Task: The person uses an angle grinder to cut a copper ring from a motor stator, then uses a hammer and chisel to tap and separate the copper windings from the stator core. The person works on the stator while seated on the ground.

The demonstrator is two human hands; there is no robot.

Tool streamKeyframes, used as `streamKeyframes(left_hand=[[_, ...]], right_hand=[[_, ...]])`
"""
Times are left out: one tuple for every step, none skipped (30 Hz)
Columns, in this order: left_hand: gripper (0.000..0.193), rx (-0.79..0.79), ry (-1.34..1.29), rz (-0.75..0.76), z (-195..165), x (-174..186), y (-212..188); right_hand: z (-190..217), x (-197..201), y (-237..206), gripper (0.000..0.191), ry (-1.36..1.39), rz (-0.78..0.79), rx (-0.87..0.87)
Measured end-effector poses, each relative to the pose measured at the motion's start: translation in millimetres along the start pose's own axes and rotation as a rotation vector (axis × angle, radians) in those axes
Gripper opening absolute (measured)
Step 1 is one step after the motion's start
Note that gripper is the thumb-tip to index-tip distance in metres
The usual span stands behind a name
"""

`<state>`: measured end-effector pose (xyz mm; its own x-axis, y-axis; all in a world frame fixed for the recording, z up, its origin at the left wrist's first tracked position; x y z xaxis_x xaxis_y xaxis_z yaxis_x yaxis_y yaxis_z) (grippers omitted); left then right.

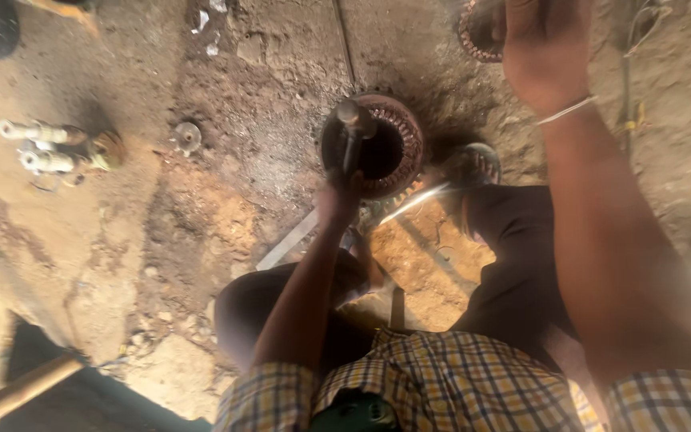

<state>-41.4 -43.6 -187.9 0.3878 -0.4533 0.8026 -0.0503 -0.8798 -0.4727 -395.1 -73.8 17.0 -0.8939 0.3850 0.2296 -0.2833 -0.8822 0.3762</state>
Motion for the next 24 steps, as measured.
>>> streamKeyframes(left_hand=[[0.048, 0.031, 0.074, 0.068, -0.2, -10.6, 6.2], [0.046, 0.021, 0.025, 0.065, -3.2, -17.2, 10.7], [0.045, 0.013, -0.027, 0.063, -6.9, -23.2, 10.1], [0.043, -0.001, -0.082, 0.056, -11.8, -26.3, 11.6], [0.043, -0.042, -0.112, -0.066, -17.2, -26.6, 9.0], [0.043, -0.077, -0.140, -0.192, -22.6, -24.0, 5.8], [0.043, -0.111, -0.159, -0.305, -26.4, -21.8, 1.7], [0.044, -0.056, -0.269, -0.263, -26.8, -24.8, -4.1], [0.044, -0.012, -0.386, -0.240, -29.5, -25.1, -5.8], [0.044, 0.024, -0.507, -0.217, -33.3, -25.0, -8.2], [0.044, 0.017, -0.469, -0.245, -37.7, -22.7, -12.8], [0.043, 0.011, -0.432, -0.278, -42.6, -19.7, -15.0], [0.043, 0.002, -0.395, -0.309, -48.2, -18.1, -16.9], [0.042, 0.093, -0.433, -0.239, -49.9, -21.7, -16.3], [0.042, 0.180, -0.468, -0.171, -52.3, -26.5, -14.6], [0.043, 0.265, -0.499, -0.099, -53.0, -31.2, -13.1], [0.042, 0.298, -0.444, -0.057, -54.7, -33.4, -9.3], [0.042, 0.332, -0.387, -0.012, -55.1, -36.5, -6.9], [0.043, 0.369, -0.321, 0.039, -53.0, -38.6, -5.9], [0.044, 0.341, -0.296, -0.026, -52.8, -37.6, -6.0], [0.045, 0.300, -0.275, -0.107, -51.1, -34.6, -7.3], [0.047, 0.246, -0.255, -0.183, -51.3, -32.8, -10.6], [0.046, 0.249, -0.316, -0.235, -48.3, -32.4, -15.6], [0.045, 0.264, -0.376, -0.282, -45.4, -33.7, -23.5]], right_hand=[[2.2, 3.8, 1.3, 0.044, -0.011, 0.008, -0.028], [3.2, 7.3, 3.3, 0.046, -0.023, 0.020, -0.051], [3.5, 12.3, 3.7, 0.047, -0.036, 0.037, -0.074], [3.6, 17.0, 6.0, 0.048, -0.091, 0.038, -0.061], [3.4, 22.2, 4.8, 0.048, -0.150, 0.046, -0.055], [2.2, 25.7, 4.8, 0.049, -0.202, 0.059, -0.048], [1.8, 29.6, 3.4, 0.048, -0.204, 0.031, -0.029], [1.8, 33.4, 0.6, 0.047, -0.204, 0.010, -0.019], [0.9, 35.3, 0.8, 0.047, -0.195, 0.009, -0.015], [1.4, 37.4, -1.1, 0.046, -0.185, 0.007, -0.011], [0.5, 37.4, -1.6, 0.046, -0.164, 0.037, -0.042], [1.4, 37.7, -2.6, 0.046, -0.135, 0.072, -0.050], [2.6, 37.7, -3.2, 0.046, -0.106, 0.106, -0.060], [4.8, 38.4, -3.5, 0.046, -0.068, 0.144, -0.050], [7.1, 39.3, -4.1, 0.046, -0.029, 0.179, -0.039], [7.6, 42.8, -3.9, 0.045, -0.083, 0.164, -0.056], [7.6, 46.4, -3.8, 0.045, -0.140, 0.149, -0.073], [6.9, 50.1, -4.1, 0.044, -0.197, 0.135, -0.094], [10.6, 51.2, -4.0, 0.041, -0.182, 0.153, 0.016], [13.8, 51.6, -4.9, 0.039, -0.165, 0.175, 0.127], [12.4, 52.6, -5.0, 0.038, -0.185, 0.180, 0.142], [10.4, 53.2, -5.1, 0.038, -0.205, 0.185, 0.157], [3.6, 53.2, -5.9, 0.040, -0.260, 0.188, 0.042], [-3.9, 52.1, -7.8, 0.044, -0.308, 0.203, -0.082]])
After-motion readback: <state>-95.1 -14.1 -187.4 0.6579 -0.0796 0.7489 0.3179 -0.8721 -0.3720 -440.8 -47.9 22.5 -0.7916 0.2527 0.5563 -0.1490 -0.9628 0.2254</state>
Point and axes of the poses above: each hand's wrist, its own y-axis towards the middle knuckle, its own x-axis out of the back of the hand, z = x × y, the point moved 4 cm from there along y, towards the middle knuckle, and after that the axes turned 7 degrees about y, right-handed, at the moved point
